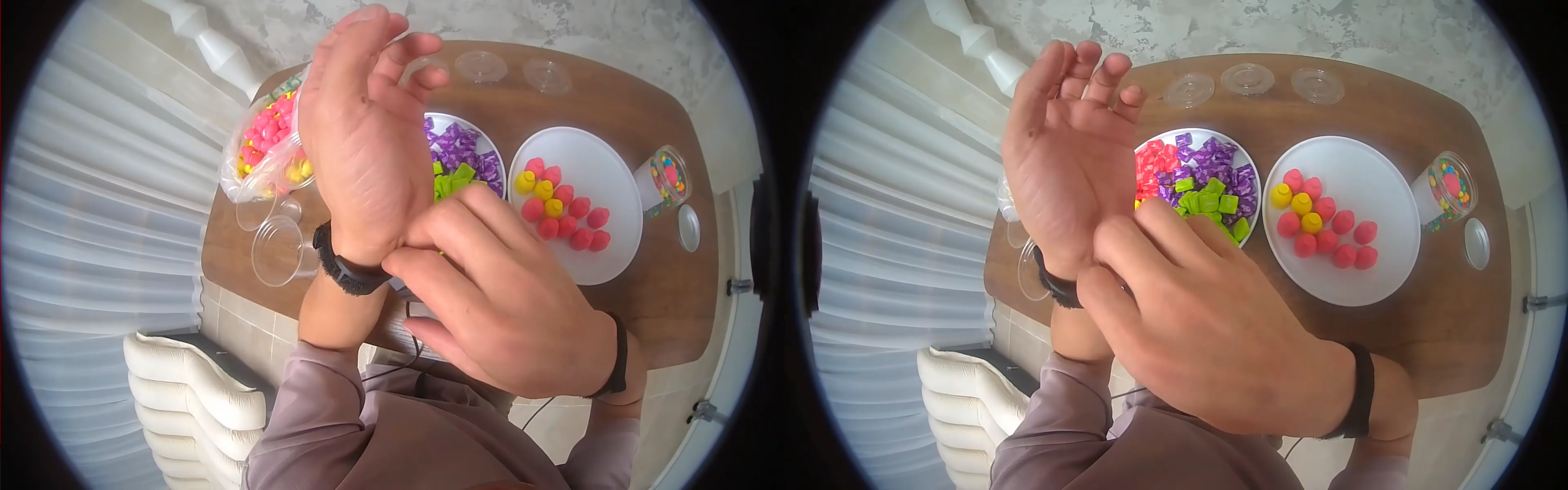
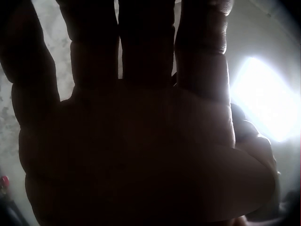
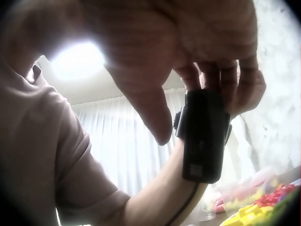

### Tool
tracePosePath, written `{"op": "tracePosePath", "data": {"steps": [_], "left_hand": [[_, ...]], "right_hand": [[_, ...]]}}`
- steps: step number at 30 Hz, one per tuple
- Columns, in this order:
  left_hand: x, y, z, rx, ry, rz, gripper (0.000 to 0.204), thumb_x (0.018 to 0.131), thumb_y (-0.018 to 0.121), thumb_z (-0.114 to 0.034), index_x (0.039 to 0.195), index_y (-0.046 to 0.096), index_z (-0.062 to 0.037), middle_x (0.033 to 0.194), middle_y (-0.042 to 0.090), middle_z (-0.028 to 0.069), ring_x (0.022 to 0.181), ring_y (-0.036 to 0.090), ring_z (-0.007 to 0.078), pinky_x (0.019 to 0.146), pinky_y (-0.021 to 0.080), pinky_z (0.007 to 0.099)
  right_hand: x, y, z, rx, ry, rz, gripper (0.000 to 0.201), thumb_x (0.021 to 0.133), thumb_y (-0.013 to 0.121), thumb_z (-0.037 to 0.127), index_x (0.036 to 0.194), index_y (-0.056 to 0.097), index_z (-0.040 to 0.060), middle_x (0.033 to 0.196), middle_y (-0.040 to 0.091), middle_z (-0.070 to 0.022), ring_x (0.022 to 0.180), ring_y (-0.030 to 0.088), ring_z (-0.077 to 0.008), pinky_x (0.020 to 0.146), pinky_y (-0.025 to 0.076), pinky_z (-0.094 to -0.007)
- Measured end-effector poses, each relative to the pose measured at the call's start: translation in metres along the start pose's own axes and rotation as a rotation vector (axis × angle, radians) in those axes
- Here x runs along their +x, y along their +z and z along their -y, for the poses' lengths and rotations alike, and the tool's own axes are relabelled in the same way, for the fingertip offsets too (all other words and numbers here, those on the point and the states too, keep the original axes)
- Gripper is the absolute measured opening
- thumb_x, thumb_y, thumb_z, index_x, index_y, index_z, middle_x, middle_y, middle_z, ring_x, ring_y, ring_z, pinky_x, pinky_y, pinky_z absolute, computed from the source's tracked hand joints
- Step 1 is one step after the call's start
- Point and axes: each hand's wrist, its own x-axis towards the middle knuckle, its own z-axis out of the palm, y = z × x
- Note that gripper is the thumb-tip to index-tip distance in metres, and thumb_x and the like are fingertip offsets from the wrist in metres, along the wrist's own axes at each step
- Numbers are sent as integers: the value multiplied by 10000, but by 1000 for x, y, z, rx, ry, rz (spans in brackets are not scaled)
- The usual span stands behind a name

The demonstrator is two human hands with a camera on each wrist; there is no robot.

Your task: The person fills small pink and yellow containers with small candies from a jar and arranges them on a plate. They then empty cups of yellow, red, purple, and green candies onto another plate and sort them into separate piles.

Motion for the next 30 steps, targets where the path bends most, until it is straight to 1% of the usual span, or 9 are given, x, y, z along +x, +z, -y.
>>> {"op": "tracePosePath", "data": {"steps": [2, 7, 8, 14, 16, 17, 19, 22, 30], "left_hand": [[-2, 1, -4, 100, 74, -2, 171, 961, 653, -190, 1036, 593, -48, 1040, 622, 65, 978, 612, 225, 821, 478, 364], [32, -54, -25, -116, 20, 319, 153, 971, 633, -182, 1034, 610, -45, 1054, 630, 78, 1001, 607, 243, 841, 478, 385], [21, -40, -28, -242, -21, 127, 174, 966, 640, -151, 1089, 619, -29, 1077, 637, 86, 934, 614, 230, 782, 489, 350], [14, -49, -44, -221, -38, 136, 180, 967, 639, -148, 1097, 619, -26, 1081, 637, 87, 923, 613, 226, 773, 489, 344], [12, -43, -37, -208, -44, 139, 182, 967, 639, -146, 1101, 619, -25, 1083, 637, 88, 918, 613, 225, 769, 489, 342], [12, -42, -37, -203, -51, 145, 183, 967, 639, -146, 1102, 619, -25, 1084, 637, 88, 916, 613, 224, 768, 489, 341], [14, -43, -37, -200, -59, 168, 185, 967, 639, -144, 1106, 619, -24, 1085, 637, 88, 911, 613, 222, 764, 489, 339], [-3, -35, -35, -192, -77, 198, 188, 967, 639, -142, 1111, 619, -22, 1088, 637, 89, 904, 612, 220, 758, 489, 336], [9, -38, -38, -150, -72, 319, 197, 968, 639, -137, 1124, 619, -18, 1094, 637, 91, 886, 611, 214, 744, 489, 327]], "right_hand": [[0, 3, 0, 43, -6, 4, 522, 595, 838, 18, 1082, 650, 6, 1026, 565, -112, 892, 557, -291, 729, 485, -399], [-1, 9, 7, 63, -78, -52, 348, 645, 783, 12, 978, 683, 3, 1042, 628, -108, 935, 604, -295, 750, 465, -399], [0, 9, 7, 68, -82, -47, 348, 645, 783, 12, 978, 683, 3, 1042, 628, -108, 935, 604, -295, 750, 465, -399], [1, -12, 15, 17, -123, 133, 232, 689, 756, 86, 916, 714, 56, 1021, 677, -40, 980, 622, -241, 712, 427, -330], [8, -22, 18, 17, -130, 297, 207, 700, 769, 101, 898, 728, 58, 1016, 686, -52, 918, 637, -208, 694, 461, -333], [9, -22, 16, 20, -127, 298, 207, 700, 769, 101, 898, 728, 58, 1016, 686, -52, 918, 637, -208, 694, 461, -333], [0, -24, 8, 128, -241, 199, 294, 813, 705, 88, 1084, 641, -7, 1026, 662, -111, 806, 566, -210, 643, 458, -346], [2, -29, 11, 141, -225, 193, 325, 704, 712, 90, 1009, 672, -12, 1119, 668, -136, 814, 589, -234, 646, 464, -347], [-9, -40, 21, 118, -107, 297, 380, 756, 690, 109, 1115, 652, -10, 1127, 635, -145, 842, 648, -258, 665, 497, -346]]}}
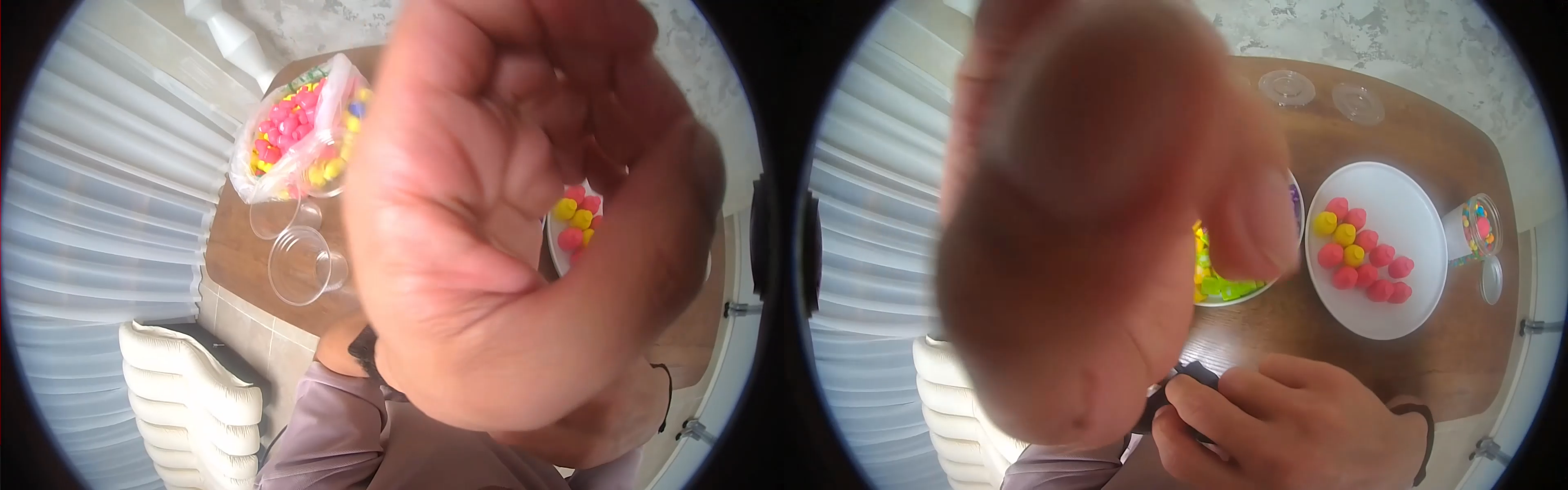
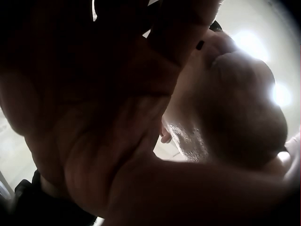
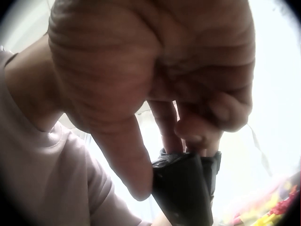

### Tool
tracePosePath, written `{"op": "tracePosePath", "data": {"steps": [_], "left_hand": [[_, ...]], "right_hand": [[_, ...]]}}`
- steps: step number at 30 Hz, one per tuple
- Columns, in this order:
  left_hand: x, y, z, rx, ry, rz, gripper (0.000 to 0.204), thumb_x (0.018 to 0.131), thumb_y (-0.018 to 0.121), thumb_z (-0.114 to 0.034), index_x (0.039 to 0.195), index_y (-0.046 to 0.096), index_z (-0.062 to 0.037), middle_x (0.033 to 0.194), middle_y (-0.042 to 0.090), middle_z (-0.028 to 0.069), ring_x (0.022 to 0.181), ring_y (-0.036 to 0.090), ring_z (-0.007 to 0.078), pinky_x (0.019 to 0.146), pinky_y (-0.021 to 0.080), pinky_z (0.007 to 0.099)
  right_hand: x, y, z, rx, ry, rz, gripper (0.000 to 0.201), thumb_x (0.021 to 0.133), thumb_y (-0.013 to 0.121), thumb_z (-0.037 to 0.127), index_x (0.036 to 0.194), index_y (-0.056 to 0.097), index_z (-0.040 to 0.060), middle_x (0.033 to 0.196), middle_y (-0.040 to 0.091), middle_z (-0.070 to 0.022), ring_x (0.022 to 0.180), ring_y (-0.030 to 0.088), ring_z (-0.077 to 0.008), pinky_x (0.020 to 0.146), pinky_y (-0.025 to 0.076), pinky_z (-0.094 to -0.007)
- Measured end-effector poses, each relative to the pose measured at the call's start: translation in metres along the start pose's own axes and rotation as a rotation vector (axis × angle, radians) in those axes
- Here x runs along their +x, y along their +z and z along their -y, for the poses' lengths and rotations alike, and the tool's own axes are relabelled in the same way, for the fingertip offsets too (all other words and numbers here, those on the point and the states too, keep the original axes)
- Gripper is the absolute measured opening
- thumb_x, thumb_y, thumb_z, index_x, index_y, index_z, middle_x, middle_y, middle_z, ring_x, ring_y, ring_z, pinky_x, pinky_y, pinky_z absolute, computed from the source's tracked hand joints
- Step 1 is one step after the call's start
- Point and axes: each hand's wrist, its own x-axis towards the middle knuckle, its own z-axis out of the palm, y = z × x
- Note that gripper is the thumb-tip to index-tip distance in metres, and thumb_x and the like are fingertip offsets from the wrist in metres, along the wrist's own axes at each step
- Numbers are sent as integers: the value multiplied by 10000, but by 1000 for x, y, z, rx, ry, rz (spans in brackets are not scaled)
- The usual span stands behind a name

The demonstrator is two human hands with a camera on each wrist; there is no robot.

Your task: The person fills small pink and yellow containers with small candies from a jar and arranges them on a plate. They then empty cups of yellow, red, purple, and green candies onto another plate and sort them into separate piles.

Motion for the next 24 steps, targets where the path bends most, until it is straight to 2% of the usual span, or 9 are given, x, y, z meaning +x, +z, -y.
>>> {"op": "tracePosePath", "data": {"steps": [8, 14, 20, 22, 23, 24], "left_hand": [[-7, 6, 1, 21, -40, 96, 207, 968, 639, -131, 1137, 619, -14, 1101, 637, 93, 868, 611, 207, 729, 489, 318], [-2, 10, 7, 46, -65, 155, 215, 968, 638, -127, 1147, 619, -11, 1105, 637, 94, 854, 610, 203, 719, 489, 312], [-13, 17, 8, 42, -129, 229, 222, 968, 638, -123, 1157, 619, -7, 1110, 637, 96, 840, 609, 198, 708, 489, 305], [-8, 11, 5, -21, -169, 280, 225, 969, 638, -122, 1161, 619, -6, 1112, 637, 96, 836, 609, 196, 704, 489, 303], [3, 7, 12, -61, -187, 307, 226, 969, 638, -121, 1162, 619, -6, 1113, 637, 96, 833, 609, 195, 702, 489, 302], [1, 12, 20, -106, -205, 336, 227, 969, 638, -120, 1164, 619, -5, 1113, 637, 97, 831, 609, 195, 700, 489, 301]], "right_hand": [[1, 0, 1, -28, 35, 0, 377, 795, 673, 150, 1136, 650, -9, 1151, 629, -156, 833, 656, -244, 668, 508, -340], [-1, 0, 6, -47, 36, -71, 372, 805, 675, 176, 1126, 666, -11, 1150, 634, -159, 801, 645, -229, 664, 509, -329], [-2, -2, -6, -63, 8, -10, 413, 810, 694, 200, 1149, 662, -32, 1141, 634, -172, 843, 668, -255, 699, 538, -346], [1, 1, -13, -64, -49, -59, 379, 885, 679, 254, 1142, 669, -24, 1008, 666, -155, 842, 680, -275, 716, 553, -359], [0, 5, -16, -84, -5, -59, 379, 885, 679, 254, 1142, 669, -24, 1008, 666, -155, 842, 680, -275, 716, 553, -359], [-2, 10, -19, -116, -33, -160, 280, 801, 732, 181, 1019, 702, 10, 1006, 683, -126, 808, 659, -235, 675, 523, -343]]}}
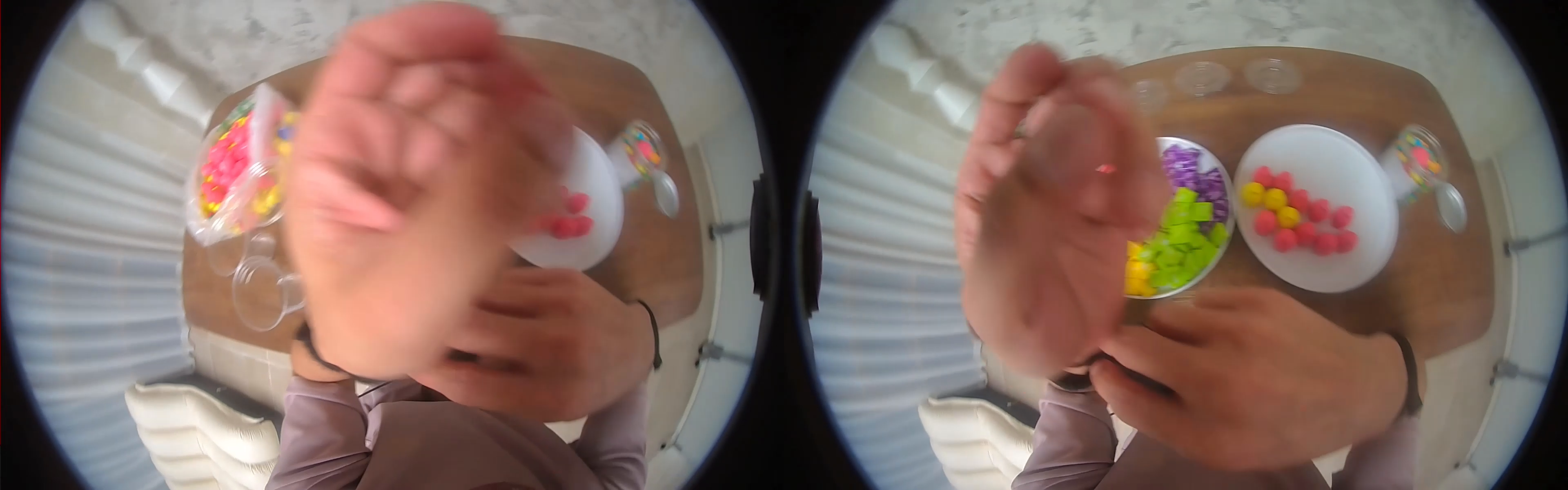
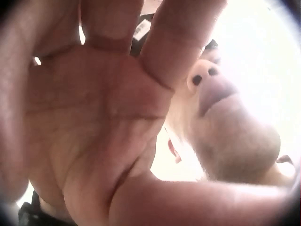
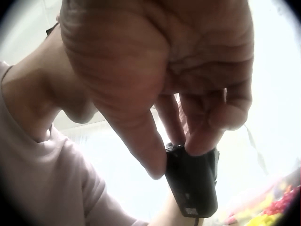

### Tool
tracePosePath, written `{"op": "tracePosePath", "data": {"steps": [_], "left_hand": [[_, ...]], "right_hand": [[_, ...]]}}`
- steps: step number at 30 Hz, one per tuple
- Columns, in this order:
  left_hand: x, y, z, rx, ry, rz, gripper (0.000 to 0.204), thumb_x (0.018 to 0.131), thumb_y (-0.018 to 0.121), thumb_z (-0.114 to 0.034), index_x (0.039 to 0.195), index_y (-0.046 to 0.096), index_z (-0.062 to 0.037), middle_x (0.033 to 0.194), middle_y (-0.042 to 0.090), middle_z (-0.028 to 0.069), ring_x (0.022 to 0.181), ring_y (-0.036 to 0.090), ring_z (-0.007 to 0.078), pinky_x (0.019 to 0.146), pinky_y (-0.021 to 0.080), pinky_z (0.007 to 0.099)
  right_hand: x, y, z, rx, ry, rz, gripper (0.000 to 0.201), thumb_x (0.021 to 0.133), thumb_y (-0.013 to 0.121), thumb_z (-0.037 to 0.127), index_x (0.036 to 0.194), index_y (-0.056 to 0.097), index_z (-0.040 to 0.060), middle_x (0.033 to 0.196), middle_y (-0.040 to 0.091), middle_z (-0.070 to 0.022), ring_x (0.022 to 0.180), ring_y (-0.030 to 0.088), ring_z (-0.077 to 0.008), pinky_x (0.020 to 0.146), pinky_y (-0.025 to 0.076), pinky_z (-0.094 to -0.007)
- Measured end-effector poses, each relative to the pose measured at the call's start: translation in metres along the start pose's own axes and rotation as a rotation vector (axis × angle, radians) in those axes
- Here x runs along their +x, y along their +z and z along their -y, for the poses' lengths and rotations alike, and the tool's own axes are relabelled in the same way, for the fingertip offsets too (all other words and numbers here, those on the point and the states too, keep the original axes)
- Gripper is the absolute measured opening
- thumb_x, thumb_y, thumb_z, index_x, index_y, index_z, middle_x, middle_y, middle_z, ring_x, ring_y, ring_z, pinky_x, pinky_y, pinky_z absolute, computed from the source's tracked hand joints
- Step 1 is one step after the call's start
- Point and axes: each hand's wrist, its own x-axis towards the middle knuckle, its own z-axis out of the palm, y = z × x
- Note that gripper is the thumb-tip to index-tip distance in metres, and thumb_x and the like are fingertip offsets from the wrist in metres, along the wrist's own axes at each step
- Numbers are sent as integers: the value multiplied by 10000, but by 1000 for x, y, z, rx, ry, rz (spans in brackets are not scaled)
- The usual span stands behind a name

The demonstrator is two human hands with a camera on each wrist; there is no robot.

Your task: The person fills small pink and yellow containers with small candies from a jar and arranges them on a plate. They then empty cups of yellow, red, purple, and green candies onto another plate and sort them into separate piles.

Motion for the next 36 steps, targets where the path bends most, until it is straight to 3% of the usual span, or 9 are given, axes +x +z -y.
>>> {"op": "tracePosePath", "data": {"steps": [2, 5, 7, 9, 12, 14, 18, 28, 36], "left_hand": [[-4, -10, 19, -69, 33, -449, 283, 961, 640, -80, 1230, 605, 2, 1092, 648, 100, 742, 588, 164, 632, 477, 266], [10, -9, 9, 282, 63, -320, 261, 955, 655, -57, 1205, 623, 9, 1003, 666, 79, 742, 594, 127, 637, 479, 261], [11, -7, 16, 461, 61, -320, 226, 945, 669, -50, 1162, 645, 8, 957, 672, 58, 743, 595, 108, 641, 477, 251], [8, -11, 23, 654, 50, -319, 190, 935, 683, -43, 1118, 667, 8, 911, 677, 38, 744, 595, 90, 645, 475, 242], [1, -16, 32, 1134, -159, -74, 128, 888, 714, -60, 985, 700, 22, 803, 681, 28, 700, 597, 78, 630, 475, 243], [-1, -14, 41, 1187, -201, -15, 144, 885, 716, -70, 981, 700, 35, 790, 689, 56, 695, 610, 99, 628, 481, 259], [3, -13, 46, 1265, -263, 31, 198, 879, 721, -107, 975, 699, 64, 782, 708, 123, 698, 641, 153, 640, 502, 303], [10, 3, 63, 1332, -335, 50, 240, 869, 740, -133, 997, 700, 65, 777, 707, 126, 690, 647, 163, 634, 507, 316], [1, 11, 86, 1381, -322, 230, 239, 862, 733, -111, 1035, 693, 48, 771, 698, 160, 700, 673, 242, 659, 514, 353]], "right_hand": [[-4, -11, -10, -44, -91, -151, 249, 746, 798, 114, 962, 736, 9, 995, 711, -155, 645, 616, -200, 580, 514, -311], [-16, -54, -25, -102, -73, -293, 279, 781, 782, 71, 1036, 717, -24, 1024, 723, -191, 678, 655, -203, 598, 526, -301], [-27, -71, -9, 7, 266, -438, 294, 824, 741, 33, 1107, 696, -36, 997, 737, -177, 784, 706, -217, 650, 544, -293], [-30, -58, -22, 147, 451, -805, 262, 860, 696, 5, 1118, 689, -38, 930, 740, -152, 780, 702, -196, 652, 534, -276], [-56, -55, -50, 252, 654, -821, 166, 885, 715, 32, 1034, 730, -40, 867, 744, -51, 707, 671, -120, 654, 531, -224], [-86, -52, -63, 173, 996, -564, 205, 891, 709, 71, 1045, 715, -65, 791, 726, -54, 645, 651, -112, 608, 503, -230], [-129, -44, -68, 15, 1252, -260, 332, 830, 781, 181, 1044, 708, -63, 722, 683, -79, 630, 632, -134, 583, 469, -291], [-146, -43, -72, -89, 1226, -35, 366, 747, 815, 259, 989, 707, 8, 752, 673, -94, 730, 643, -244, 680, 483, -367], [-151, -40, -70, -163, 1163, -114, 344, 763, 804, 257, 1022, 721, 47, 771, 670, -104, 777, 662, -286, 697, 495, -394]]}}
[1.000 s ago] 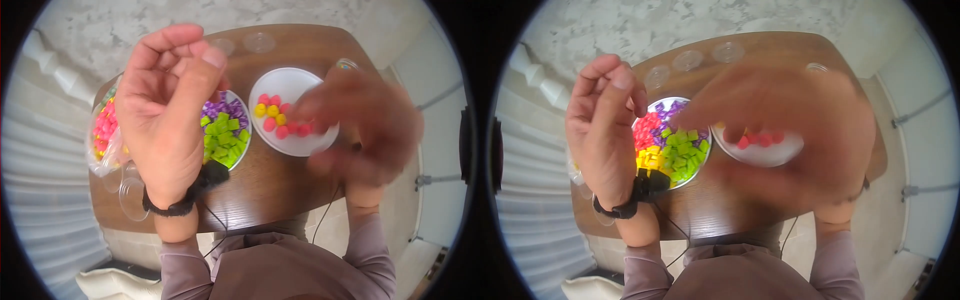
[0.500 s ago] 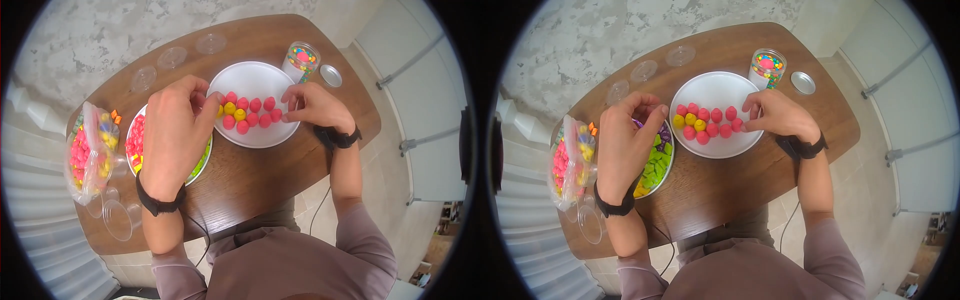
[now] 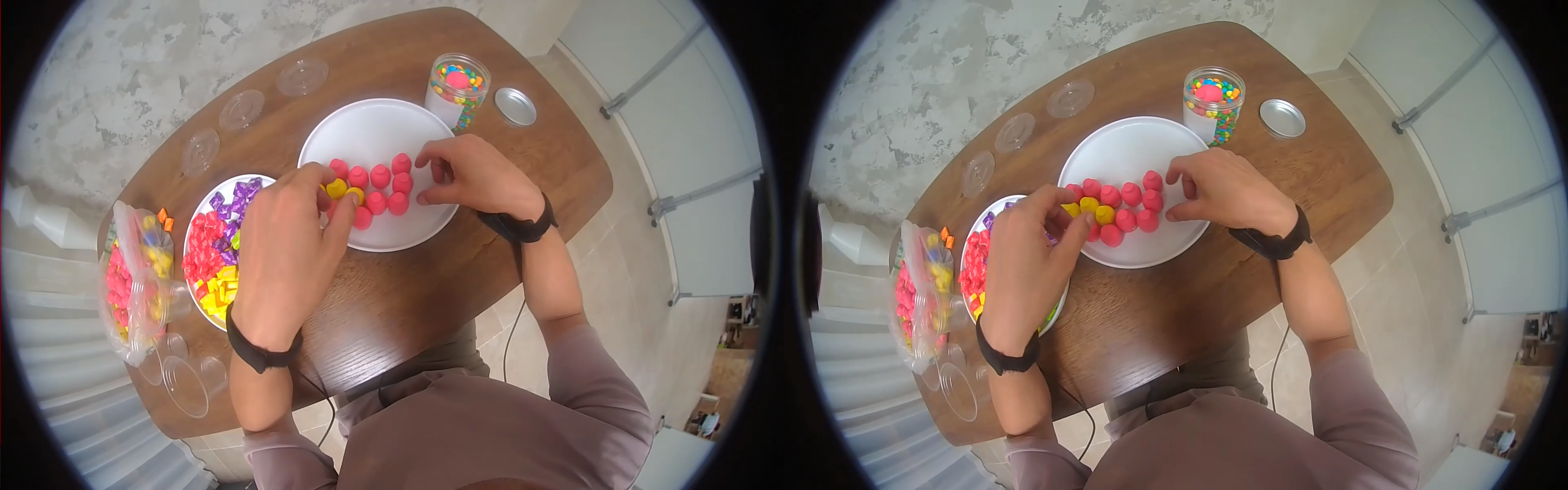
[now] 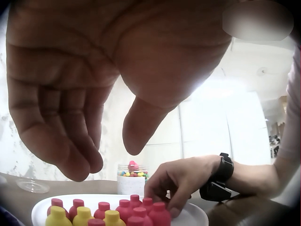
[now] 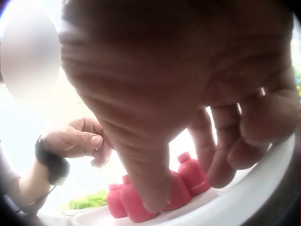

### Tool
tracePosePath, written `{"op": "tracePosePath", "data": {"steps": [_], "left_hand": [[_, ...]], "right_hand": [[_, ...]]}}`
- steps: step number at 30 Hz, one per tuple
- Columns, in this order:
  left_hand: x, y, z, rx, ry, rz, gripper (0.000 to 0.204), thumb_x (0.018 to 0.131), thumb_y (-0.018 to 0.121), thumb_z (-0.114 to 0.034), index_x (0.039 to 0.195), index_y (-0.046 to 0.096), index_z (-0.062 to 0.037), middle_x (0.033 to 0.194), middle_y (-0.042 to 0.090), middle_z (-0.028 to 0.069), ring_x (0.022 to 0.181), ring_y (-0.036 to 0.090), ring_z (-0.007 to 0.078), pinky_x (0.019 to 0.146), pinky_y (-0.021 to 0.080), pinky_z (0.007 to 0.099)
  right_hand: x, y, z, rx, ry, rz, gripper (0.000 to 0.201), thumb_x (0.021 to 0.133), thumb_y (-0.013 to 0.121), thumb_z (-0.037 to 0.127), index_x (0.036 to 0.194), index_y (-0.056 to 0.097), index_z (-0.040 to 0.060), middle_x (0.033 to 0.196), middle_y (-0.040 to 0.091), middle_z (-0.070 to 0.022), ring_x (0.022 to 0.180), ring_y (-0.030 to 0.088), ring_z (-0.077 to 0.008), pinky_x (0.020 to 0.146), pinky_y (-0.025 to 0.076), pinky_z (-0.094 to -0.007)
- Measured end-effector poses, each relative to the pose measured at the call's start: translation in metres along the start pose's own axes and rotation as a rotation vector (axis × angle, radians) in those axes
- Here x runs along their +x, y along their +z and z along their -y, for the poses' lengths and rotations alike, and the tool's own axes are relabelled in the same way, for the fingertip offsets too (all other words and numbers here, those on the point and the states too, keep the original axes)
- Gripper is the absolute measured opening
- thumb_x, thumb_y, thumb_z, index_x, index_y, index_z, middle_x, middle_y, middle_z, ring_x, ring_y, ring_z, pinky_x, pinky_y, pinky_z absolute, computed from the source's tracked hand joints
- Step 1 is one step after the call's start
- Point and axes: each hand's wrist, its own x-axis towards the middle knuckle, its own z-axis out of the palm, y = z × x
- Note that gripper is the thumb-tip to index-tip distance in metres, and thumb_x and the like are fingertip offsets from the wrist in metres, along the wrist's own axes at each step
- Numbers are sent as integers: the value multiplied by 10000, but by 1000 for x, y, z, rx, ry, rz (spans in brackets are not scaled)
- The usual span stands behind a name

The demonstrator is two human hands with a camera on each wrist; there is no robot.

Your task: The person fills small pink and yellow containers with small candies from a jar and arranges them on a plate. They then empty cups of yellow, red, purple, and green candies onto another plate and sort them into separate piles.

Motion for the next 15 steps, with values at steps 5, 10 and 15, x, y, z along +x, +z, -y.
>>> {"op": "tracePosePath", "data": {"steps": [5, 10, 15], "left_hand": [[-3, 14, -3, 14, 53, 51, 248, 859, 736, -112, 1044, 696, 47, 806, 709, 174, 743, 691, 281, 688, 527, 377], [-4, 22, -6, 51, 59, 119, 253, 857, 738, -109, 1057, 693, 39, 841, 713, 182, 760, 692, 306, 710, 533, 395], [-4, 26, -1, 34, 91, 135, 282, 850, 730, -85, 1105, 674, 22, 878, 697, 184, 784, 681, 319, 712, 523, 415]], "right_hand": [[2, 11, -1, 21, -137, -66, 305, 772, 803, 162, 1038, 726, 35, 790, 651, -93, 731, 635, -236, 673, 489, -356], [5, 19, -9, -11, -248, -58, 229, 798, 753, 105, 1019, 732, 51, 805, 650, -94, 745, 626, -246, 690, 495, -363], [4, 16, -1, 65, -271, -92, 233, 799, 764, 99, 1023, 729, 44, 811, 647, -82, 740, 609, -217, 681, 492, -338]]}}
